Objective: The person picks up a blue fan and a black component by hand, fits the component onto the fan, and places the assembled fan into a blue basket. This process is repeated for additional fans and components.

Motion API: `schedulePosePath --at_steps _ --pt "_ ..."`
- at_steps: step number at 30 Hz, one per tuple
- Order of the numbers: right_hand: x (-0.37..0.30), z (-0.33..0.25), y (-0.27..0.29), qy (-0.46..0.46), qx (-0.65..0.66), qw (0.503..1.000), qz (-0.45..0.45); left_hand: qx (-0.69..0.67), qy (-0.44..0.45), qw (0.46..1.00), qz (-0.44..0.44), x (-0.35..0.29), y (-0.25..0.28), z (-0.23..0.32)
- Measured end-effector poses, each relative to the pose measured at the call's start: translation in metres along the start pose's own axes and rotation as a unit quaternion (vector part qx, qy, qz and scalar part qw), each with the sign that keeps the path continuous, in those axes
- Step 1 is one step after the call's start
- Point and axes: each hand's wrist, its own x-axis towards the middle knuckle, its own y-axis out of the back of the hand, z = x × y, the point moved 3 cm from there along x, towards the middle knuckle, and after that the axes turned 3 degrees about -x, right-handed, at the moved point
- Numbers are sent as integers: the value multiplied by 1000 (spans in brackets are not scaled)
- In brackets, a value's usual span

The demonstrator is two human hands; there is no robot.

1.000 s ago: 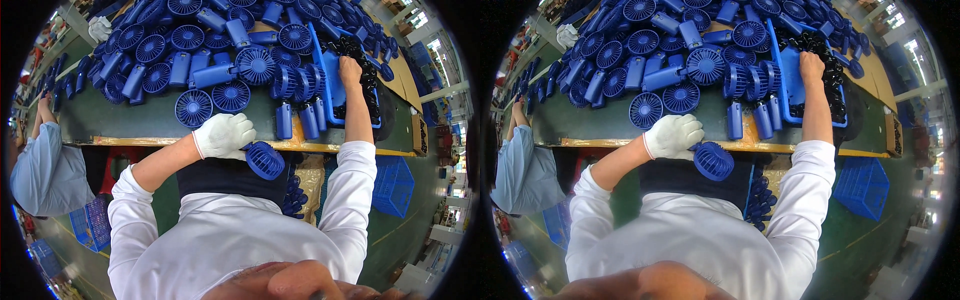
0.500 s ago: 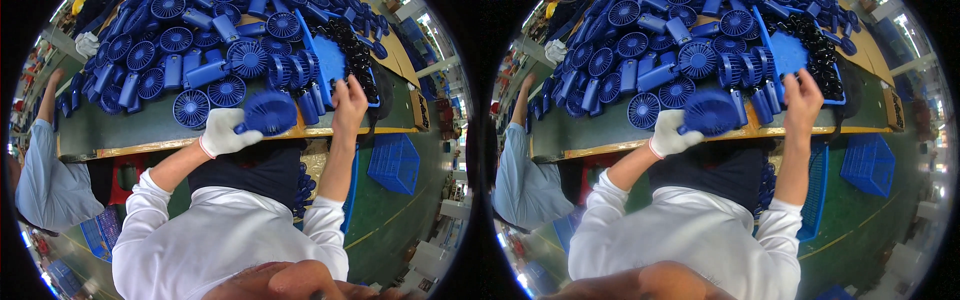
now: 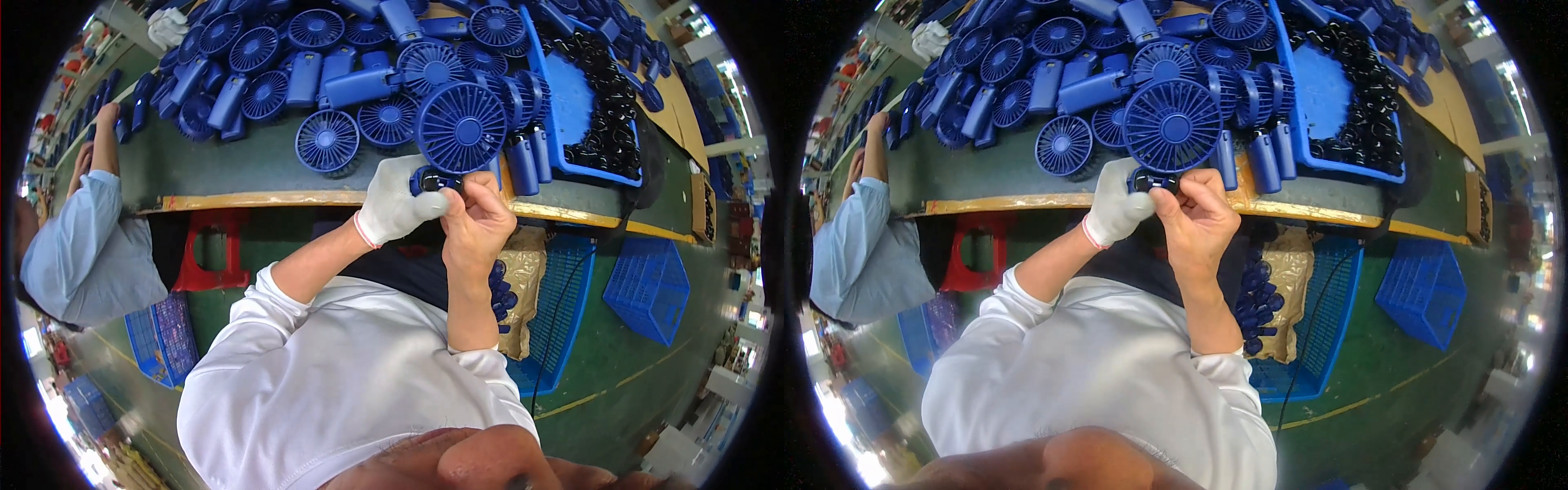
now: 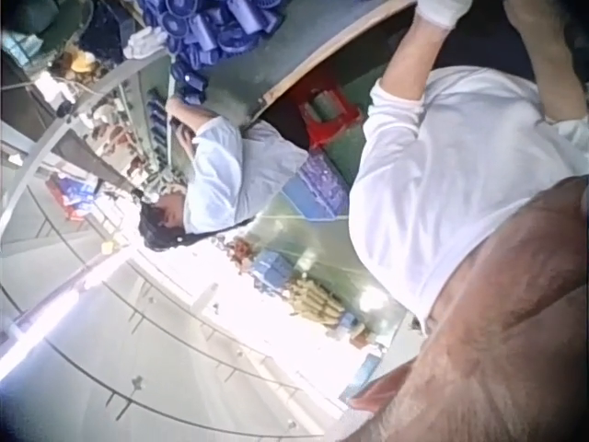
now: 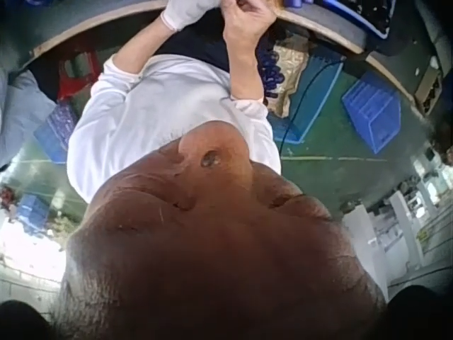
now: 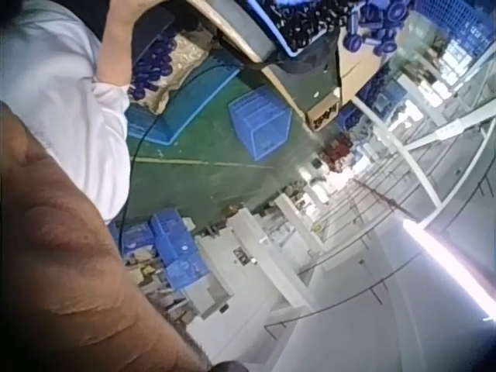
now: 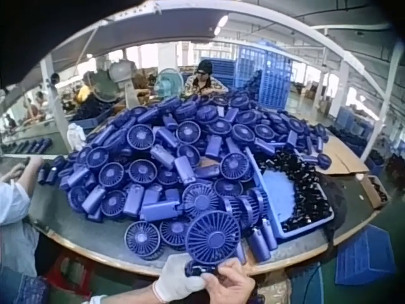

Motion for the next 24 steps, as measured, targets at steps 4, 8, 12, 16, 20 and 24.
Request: schedulePosePath --at_steps 4,8,12,16,20,24 --pt "-3 5 -2 -60 34 998 -6 88 14 995 40 -6 7 11" --pt "-9 4 -7 -31 -22 999 -21 108 9 991 76 -19 12 13" --pt "-15 23 -10 -105 27 988 -107 117 46 990 64 -30 10 13" --pt "-16 19 -19 -209 123 964 -109 39 -47 998 33 -33 -3 12" --pt "-6 16 -21 -121 -17 985 -118 -36 20 990 135 -44 -5 -23" --pt "17 -28 -23 229 -327 910 -109 274 -200 927 163 -32 -17 -14"
